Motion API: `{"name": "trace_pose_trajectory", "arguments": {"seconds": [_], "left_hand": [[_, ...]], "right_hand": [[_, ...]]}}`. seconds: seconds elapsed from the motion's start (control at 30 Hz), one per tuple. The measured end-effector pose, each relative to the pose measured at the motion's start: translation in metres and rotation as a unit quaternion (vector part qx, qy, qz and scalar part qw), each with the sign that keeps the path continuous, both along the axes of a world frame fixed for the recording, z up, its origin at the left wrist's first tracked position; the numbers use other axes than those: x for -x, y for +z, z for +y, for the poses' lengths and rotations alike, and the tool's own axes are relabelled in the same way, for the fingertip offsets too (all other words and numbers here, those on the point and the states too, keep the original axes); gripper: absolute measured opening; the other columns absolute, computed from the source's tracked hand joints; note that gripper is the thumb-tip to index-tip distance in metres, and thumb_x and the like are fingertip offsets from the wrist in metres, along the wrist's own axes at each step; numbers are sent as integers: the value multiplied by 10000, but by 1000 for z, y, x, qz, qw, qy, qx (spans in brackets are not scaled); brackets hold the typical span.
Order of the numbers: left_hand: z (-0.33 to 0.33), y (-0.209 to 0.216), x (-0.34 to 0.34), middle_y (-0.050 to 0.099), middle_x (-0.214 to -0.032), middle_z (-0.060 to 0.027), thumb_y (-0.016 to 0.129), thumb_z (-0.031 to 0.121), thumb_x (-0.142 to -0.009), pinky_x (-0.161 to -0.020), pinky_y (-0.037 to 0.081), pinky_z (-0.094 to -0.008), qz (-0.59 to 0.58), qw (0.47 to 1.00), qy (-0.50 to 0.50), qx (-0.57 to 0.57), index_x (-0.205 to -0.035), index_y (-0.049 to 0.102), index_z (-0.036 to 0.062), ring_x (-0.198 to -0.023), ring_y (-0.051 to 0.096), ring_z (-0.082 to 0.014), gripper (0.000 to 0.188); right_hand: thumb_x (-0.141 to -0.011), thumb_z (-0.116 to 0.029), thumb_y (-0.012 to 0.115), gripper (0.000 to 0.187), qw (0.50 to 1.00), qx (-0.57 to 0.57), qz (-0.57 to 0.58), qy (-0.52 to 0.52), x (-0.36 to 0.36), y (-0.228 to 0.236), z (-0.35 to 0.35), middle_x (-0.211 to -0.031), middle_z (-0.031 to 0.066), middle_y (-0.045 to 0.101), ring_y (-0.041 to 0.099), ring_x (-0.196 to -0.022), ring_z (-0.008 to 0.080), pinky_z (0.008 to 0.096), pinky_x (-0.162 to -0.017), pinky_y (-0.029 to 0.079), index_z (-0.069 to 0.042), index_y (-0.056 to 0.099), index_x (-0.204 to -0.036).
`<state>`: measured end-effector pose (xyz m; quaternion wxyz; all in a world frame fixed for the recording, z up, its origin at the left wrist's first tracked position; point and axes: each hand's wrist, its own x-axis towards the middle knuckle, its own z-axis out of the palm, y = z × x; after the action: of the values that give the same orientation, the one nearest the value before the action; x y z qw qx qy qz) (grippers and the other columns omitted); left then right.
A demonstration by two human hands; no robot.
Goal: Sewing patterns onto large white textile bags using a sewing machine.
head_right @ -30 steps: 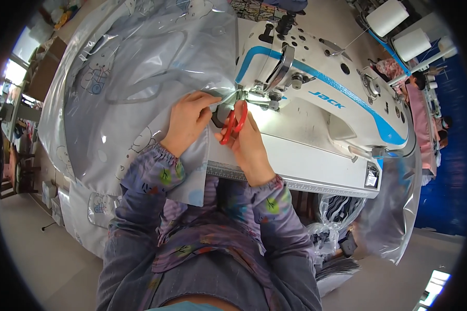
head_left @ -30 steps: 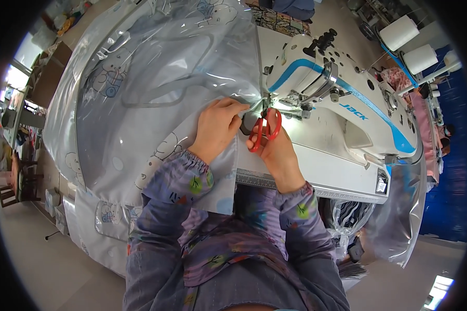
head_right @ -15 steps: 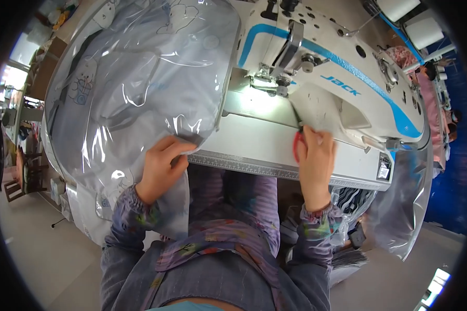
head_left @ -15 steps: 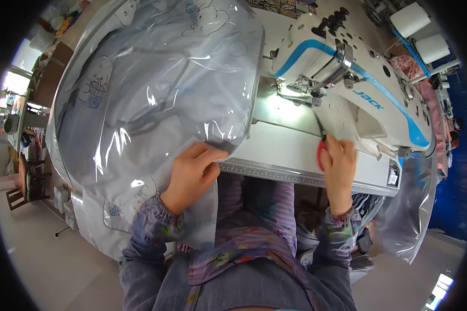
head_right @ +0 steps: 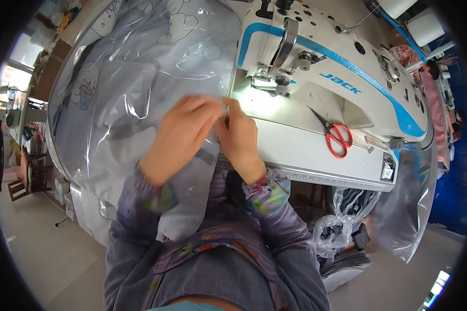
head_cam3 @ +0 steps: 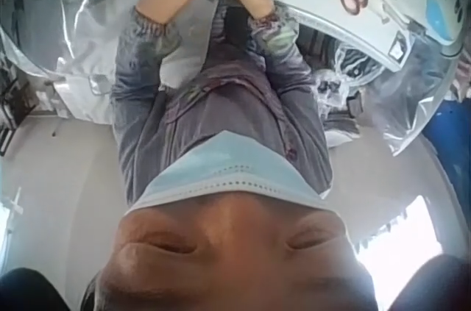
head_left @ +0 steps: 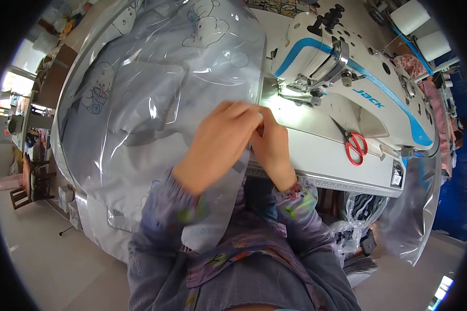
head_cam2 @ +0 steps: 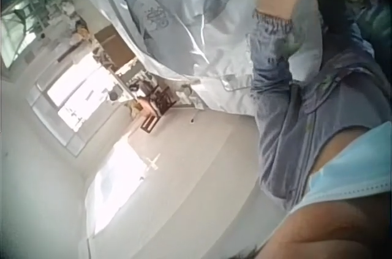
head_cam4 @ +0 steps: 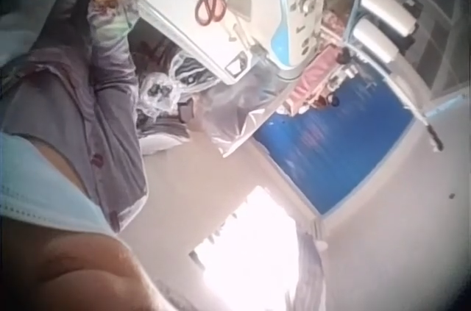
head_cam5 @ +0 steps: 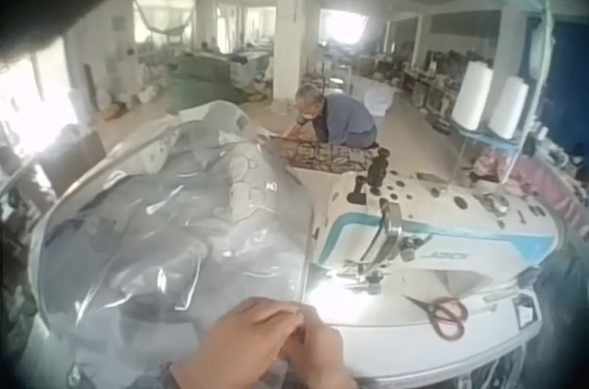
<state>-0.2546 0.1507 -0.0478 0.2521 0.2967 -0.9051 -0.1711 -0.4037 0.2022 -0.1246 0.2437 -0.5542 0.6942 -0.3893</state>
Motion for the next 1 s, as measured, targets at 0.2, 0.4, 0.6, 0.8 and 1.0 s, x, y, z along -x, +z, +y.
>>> {"name": "trace_pose_trajectory", "arguments": {"seconds": [0.2,0.4,0.6,0.8,1.0], "left_hand": [[-28,-71,37,633,-1209,-32,645,102,-884,-1158,301,-642,-20,990,98,97,-1157,679,98,-1232,579,-261,274],[-47,-75,68,609,-1256,-41,646,113,-893,-1126,323,-665,-4,994,94,52,-1194,662,86,-1263,559,-275,302],[-31,-84,76,602,-1242,-93,672,137,-894,-1106,376,-591,36,996,74,27,-1170,645,34,-1205,576,-324,295],[-32,-79,77,605,-1203,-112,684,138,-891,-1103,392,-537,27,997,65,15,-1158,633,16,-1155,597,-342,298],[-25,-86,74,601,-1202,-105,683,184,-905,-1113,363,-623,14,997,63,45,-1097,661,70,-1241,565,-311,224]], "right_hand": [[-892,-100,713,372,999,17,17,-47,9,2,8,-732,157,678,649,-608,257,367,-594,512,-2,653,-1245],[-904,-100,703,379,997,23,63,-29,41,0,-7,-704,143,661,621,-581,254,368,-579,496,6,656,-1265],[-895,-79,690,363,993,27,112,-31,49,3,13,-820,174,678,635,-661,299,398,-634,507,4,658,-1247],[-889,-73,681,361,988,44,146,-36,49,4,13,-957,204,686,664,-778,346,430,-718,526,-10,662,-1244],[-882,-106,717,370,990,36,135,6,63,12,22,-854,174,675,647,-685,300,394,-665,520,-6,673,-1236]]}}
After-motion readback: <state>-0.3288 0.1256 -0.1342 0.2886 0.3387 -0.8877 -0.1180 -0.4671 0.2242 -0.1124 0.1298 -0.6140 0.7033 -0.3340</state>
